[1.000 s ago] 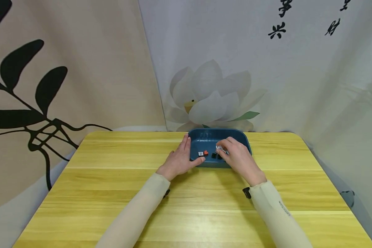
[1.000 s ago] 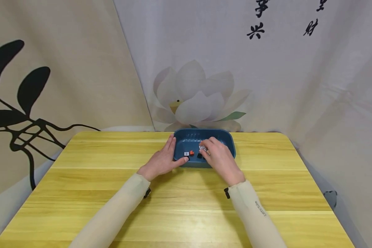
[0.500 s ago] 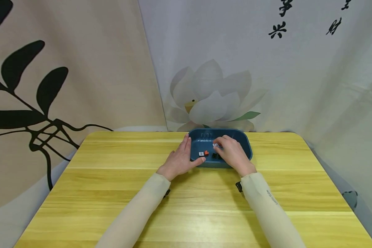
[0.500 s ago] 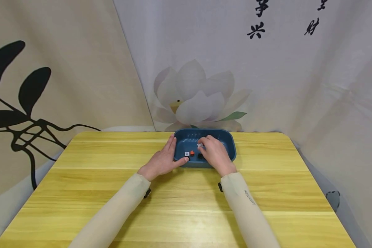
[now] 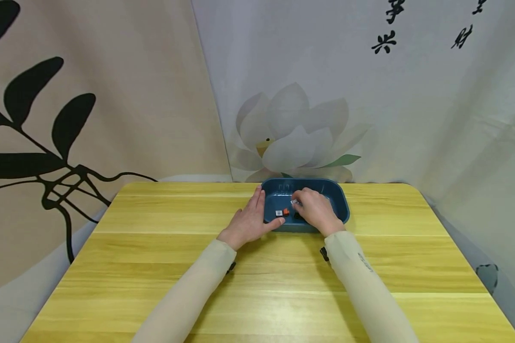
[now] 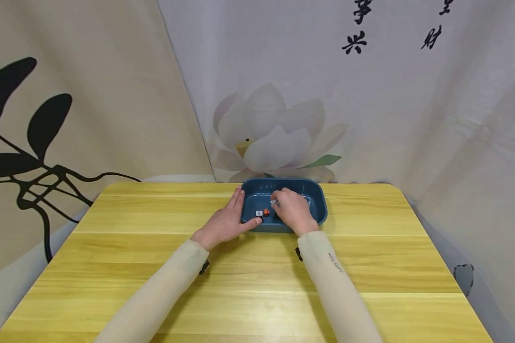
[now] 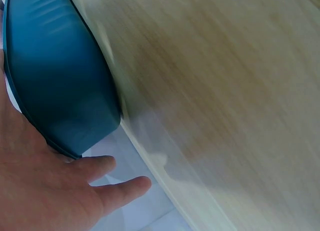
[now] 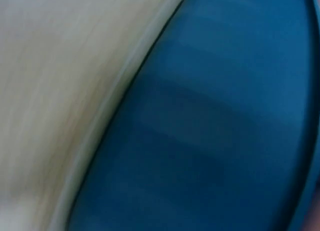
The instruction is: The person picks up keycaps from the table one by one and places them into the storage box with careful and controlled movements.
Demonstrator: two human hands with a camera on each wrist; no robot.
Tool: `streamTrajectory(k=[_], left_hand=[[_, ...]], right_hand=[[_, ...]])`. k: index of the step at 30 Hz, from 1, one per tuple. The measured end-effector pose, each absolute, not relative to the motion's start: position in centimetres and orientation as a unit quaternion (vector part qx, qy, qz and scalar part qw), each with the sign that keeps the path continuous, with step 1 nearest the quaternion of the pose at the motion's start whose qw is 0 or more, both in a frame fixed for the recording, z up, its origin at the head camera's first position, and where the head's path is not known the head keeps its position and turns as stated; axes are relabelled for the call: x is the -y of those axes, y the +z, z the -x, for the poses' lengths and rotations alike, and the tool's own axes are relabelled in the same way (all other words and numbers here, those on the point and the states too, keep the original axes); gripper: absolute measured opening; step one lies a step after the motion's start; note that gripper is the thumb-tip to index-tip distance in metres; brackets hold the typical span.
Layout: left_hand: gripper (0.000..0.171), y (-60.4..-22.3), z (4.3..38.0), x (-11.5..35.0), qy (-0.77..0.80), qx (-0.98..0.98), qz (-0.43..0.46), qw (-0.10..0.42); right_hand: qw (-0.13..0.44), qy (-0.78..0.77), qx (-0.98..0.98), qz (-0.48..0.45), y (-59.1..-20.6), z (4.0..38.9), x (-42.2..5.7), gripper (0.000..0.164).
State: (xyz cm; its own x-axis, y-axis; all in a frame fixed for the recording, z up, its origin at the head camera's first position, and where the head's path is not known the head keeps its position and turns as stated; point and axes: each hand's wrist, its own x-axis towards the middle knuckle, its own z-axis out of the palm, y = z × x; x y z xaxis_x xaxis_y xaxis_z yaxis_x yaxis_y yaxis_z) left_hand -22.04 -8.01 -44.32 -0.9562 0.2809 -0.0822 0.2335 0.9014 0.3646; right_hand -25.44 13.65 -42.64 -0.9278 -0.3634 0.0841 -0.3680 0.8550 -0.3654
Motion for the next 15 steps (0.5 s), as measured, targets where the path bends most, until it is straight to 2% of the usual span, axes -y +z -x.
streamTrajectory(k=[8, 15], left_hand=[[0.114, -44.32, 22.07, 7.87, 0.177, -0.973, -0.136, 0.067], [0.115, -44.41, 22.13, 7.98, 0.176, -0.973, -0.137, 0.065]], right_hand=[[0.017, 0.169, 0.963, -0.208, -42.83, 25.81, -13.66, 0.022], [0.068, 0.182, 0.962, -0.194, -42.48, 24.94, -14.45, 0.023]])
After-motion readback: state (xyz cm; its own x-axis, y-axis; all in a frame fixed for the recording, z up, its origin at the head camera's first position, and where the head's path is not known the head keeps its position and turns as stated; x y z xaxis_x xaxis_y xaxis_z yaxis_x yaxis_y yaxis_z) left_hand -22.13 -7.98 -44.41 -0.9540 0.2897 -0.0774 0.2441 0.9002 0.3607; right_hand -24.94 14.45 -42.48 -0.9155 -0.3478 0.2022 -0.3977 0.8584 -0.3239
